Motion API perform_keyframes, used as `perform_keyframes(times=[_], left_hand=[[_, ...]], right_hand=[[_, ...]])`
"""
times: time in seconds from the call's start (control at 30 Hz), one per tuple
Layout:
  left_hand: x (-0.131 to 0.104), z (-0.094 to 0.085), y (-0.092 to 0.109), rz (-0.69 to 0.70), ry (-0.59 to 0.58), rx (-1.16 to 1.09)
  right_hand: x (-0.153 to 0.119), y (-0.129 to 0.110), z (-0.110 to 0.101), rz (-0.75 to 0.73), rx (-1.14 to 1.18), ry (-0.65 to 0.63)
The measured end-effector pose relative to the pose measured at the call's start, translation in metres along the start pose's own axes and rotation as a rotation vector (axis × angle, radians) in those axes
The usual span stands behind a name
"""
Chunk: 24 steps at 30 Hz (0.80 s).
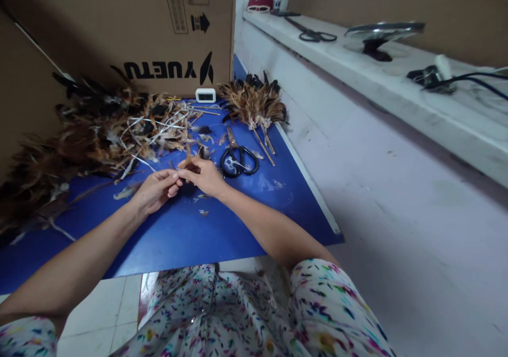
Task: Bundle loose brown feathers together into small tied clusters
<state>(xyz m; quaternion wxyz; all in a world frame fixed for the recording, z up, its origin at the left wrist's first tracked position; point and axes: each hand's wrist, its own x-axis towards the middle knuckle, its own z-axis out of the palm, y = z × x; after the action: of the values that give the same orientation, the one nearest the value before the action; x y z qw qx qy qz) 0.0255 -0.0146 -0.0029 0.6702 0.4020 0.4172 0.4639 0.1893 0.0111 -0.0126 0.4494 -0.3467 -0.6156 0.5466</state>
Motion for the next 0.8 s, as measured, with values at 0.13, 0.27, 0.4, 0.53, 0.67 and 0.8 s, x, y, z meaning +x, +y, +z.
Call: perform_keyframes(times=[0.13,0.27,0.4,0.53,0.67,0.8], left_hand=[[0.0016,0.0001,-0.0023,0.038,0.041,-0.003],[0.0023,-0.0004,-0.0049,0.072,0.049,0.029],[0.0016,0.0007,-0.0055,0.108,0.054,0.065],[0.0017,0.0011,-0.0049,0.112,0.056,0.074],[0.0024,-0.0010,-0.0053,0.077,0.041,0.063],[0.0028,-0.0038,-0.0051,0.037,0.034,0.050]], right_hand=[[-0.0012,0.0017,0.0019,0.029,-0.009,0.035],[-0.0024,-0.0006,0.0033,0.032,-0.021,0.055],[-0.0030,-0.0036,0.0044,0.055,0.013,0.079],[-0.0023,-0.0024,0.0044,0.069,0.007,0.087],[-0.0006,-0.0001,0.0039,0.047,-0.018,0.087],[0.0004,0.0006,0.0026,0.033,-0.020,0.063]])
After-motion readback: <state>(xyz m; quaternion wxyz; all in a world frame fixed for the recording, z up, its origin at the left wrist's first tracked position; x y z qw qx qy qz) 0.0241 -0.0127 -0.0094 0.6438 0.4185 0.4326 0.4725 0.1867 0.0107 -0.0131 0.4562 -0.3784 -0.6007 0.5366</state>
